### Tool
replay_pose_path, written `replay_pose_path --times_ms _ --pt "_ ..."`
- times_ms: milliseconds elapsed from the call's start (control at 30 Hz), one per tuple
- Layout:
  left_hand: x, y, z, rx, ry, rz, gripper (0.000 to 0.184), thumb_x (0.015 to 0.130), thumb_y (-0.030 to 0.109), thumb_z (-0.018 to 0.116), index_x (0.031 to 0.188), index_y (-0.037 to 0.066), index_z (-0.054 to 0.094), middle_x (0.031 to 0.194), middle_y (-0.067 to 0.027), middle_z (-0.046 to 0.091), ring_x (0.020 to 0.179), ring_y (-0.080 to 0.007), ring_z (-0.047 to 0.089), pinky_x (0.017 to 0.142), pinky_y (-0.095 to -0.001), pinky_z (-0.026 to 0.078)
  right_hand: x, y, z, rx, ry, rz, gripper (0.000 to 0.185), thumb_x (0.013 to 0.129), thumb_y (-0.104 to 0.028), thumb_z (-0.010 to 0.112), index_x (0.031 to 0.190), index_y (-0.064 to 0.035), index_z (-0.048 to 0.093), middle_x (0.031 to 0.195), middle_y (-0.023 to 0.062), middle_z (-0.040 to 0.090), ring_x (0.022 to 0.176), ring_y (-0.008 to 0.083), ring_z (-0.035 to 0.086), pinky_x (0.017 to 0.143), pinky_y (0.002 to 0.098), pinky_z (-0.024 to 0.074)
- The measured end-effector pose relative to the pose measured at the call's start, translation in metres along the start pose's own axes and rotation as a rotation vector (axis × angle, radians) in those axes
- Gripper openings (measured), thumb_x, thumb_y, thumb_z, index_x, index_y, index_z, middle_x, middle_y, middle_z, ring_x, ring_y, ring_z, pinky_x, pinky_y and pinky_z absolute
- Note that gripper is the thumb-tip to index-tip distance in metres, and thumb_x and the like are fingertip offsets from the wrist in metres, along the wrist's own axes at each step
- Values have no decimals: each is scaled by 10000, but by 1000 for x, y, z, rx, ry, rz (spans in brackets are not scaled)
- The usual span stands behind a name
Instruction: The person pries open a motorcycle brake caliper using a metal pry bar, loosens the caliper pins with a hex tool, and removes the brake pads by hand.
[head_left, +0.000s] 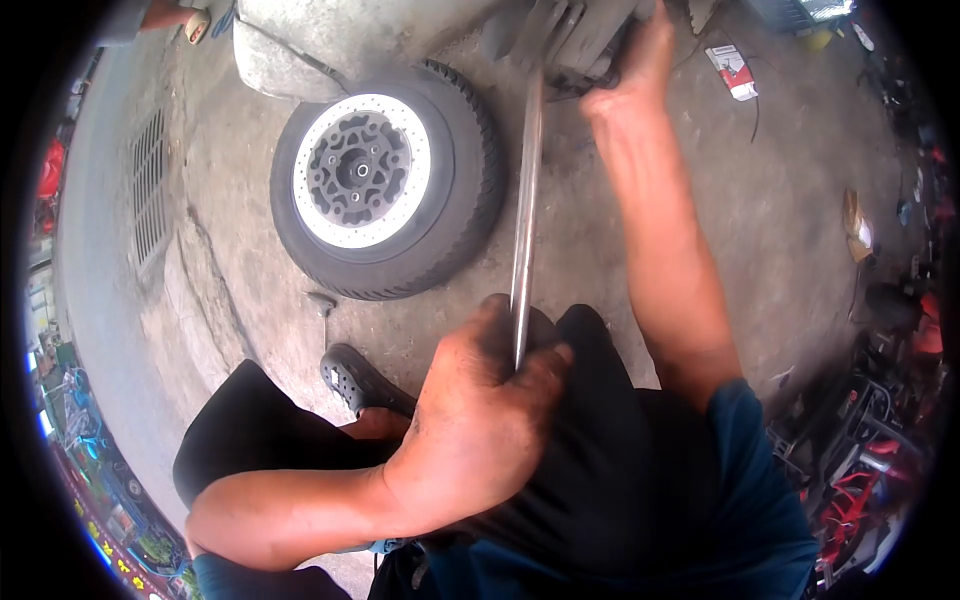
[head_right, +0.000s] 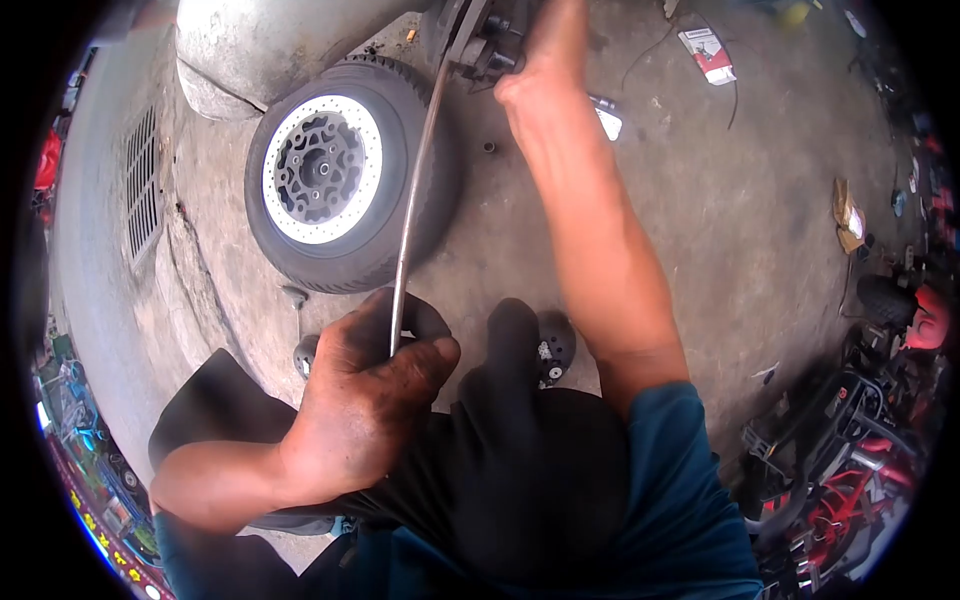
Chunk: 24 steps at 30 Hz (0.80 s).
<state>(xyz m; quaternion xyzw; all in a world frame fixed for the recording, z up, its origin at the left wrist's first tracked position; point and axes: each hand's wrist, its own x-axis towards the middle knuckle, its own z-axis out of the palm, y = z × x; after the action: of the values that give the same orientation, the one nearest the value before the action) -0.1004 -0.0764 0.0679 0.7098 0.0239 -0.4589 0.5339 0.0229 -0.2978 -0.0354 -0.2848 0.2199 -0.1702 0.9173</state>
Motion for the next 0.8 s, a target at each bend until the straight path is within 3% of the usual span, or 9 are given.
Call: replay_pose_path --times_ms 167,300,467,533,567,633,733,800 --pt "4 -11 4 53 40 22 83 886 83 598 876 8 562 693 12 521 615 -56 449 543 -219 367 9 7 -6 26 -81 -68 357 864 -391 510 946 -60 617 782 103 670 668 233 654 604 345 555" --pt "8 -29 15 95 98 129 71 893 65 579 878 0 555 706 -2 538 640 -63 475 561 -223 396 -1 8 4 -9 9 -124 364 872 -389 501 1031 -75 595 804 98 666 706 228 654 642 354 553" --pt "14 -37 28 -104 32 90 48 905 27 540 876 -11 546 731 -33 576 684 -73 517 595 -229 437 1 12 -3 -25 10 -206 390 869 -422 502 1063 -95 590 821 80 665 726 226 652 659 349 547" --pt "15 -30 26 -98 -13 70 54 899 34 547 870 -12 542 721 -35 571 683 -77 514 593 -235 435 5 8 -8 -43 -51 -117 400 860 -437 509 1052 -97 596 824 79 668 734 221 650 662 342 544" --pt "14 -29 26 -62 -6 100 68 887 39 544 878 -28 532 728 -102 576 699 -172 547 619 -295 443 8 5 -10 -51 -87 -78 405 855 -445 513 1046 -98 598 826 78 670 738 219 649 664 339 543" --pt "14 -28 30 18 -3 151 118 862 49 537 895 -61 513 741 -235 587 731 -361 613 671 -414 457 -15 5 9 -150 61 -151 405 844 -444 519 1014 -88 608 822 79 671 730 217 647 651 332 540" --pt "18 -38 39 33 50 159 87 877 64 570 862 -15 538 691 -39 548 660 -96 500 594 -276 434 -16 2 9 -211 98 -67 389 825 -440 532 960 -88 630 805 73 672 691 211 641 616 318 536" --pt "22 -40 41 38 40 160 84 879 64 566 860 -14 540 693 -43 551 658 -98 501 594 -283 436 -8 0 0 -180 51 -5 373 813 -437 542 923 -95 642 788 69 671 657 207 635 582 310 530"
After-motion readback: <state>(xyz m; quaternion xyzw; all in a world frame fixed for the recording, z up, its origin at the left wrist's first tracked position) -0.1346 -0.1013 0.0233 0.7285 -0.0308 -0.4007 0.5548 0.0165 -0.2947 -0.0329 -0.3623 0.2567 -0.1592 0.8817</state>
